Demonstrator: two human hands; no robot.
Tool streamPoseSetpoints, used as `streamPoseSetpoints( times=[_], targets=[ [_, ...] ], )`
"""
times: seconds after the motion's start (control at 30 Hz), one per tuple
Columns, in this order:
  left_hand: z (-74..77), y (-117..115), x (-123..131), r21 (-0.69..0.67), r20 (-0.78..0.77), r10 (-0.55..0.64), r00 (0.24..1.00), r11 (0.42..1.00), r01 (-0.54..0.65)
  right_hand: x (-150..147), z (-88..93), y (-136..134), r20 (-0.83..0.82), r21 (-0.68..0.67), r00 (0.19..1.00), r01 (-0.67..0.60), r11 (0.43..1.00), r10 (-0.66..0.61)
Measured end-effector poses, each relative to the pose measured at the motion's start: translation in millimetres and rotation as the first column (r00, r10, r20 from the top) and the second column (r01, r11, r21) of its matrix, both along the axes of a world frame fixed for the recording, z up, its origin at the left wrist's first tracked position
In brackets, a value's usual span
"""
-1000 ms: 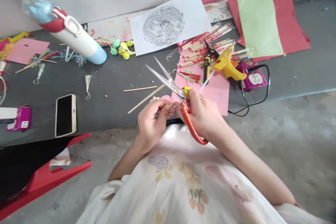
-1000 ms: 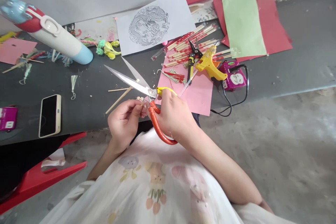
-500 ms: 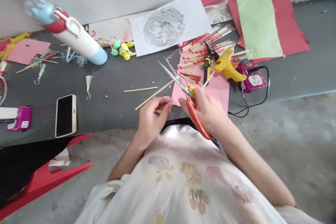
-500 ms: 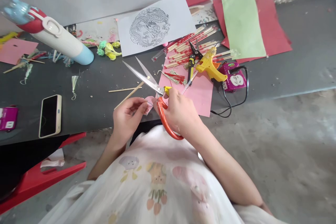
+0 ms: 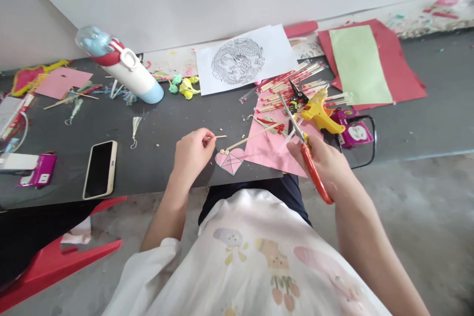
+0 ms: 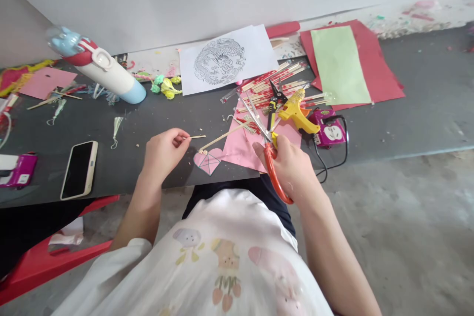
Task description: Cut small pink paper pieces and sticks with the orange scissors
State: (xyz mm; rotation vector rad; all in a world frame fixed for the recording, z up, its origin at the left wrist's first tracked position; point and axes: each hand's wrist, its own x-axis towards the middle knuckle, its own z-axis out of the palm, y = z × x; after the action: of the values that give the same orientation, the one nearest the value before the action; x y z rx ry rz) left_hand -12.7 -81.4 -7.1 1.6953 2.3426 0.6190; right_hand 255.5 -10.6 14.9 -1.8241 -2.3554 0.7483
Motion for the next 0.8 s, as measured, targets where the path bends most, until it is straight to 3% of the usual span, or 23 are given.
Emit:
streamPoseSetpoints(
  times=[0.17,0.3,0.4,0.5,0.6,0.7,0.8],
  targets=[
    [-22.9,35,-5,0.032,0.002,0.005,1.0,0.999,-0.005,-2,-3.8,-6,-0.034,-0.079,0.999,-0.032,0.996,0.029],
    [-23.8,38,-10,0.039,0.018,0.053,0.998,0.998,-0.053,-10,-2.8,-12,-0.055,-0.145,0.997,-0.063,0.987,0.056],
    [-11.5,27,-14,0.06,0.053,0.082,0.995,0.995,-0.085,-17,-2.1,-17,-0.019,-0.134,0.995,-0.101,0.986,0.099],
    [7.6,9,-8,0.108,0.155,-0.045,0.987,0.994,0.028,-28,-2.2,-22,-0.007,-0.061,0.989,-0.148,0.987,0.148],
    [20.5,-10,7,0.151,0.138,-0.201,0.97,0.972,0.18,-40,-2.4,-26,-0.014,-0.021,0.981,-0.195,0.98,0.195],
    [18.5,-24,24,0.189,0.08,-0.271,0.959,0.949,0.252,-52,-2.8,-30,-0.023,0.008,0.969,-0.247,0.969,0.247],
    [7.4,-33,35,0.246,0.038,-0.221,0.975,0.947,0.205,-61,-4.8,-33,-0.039,0.069,0.954,-0.295,0.953,0.298]
  ],
)
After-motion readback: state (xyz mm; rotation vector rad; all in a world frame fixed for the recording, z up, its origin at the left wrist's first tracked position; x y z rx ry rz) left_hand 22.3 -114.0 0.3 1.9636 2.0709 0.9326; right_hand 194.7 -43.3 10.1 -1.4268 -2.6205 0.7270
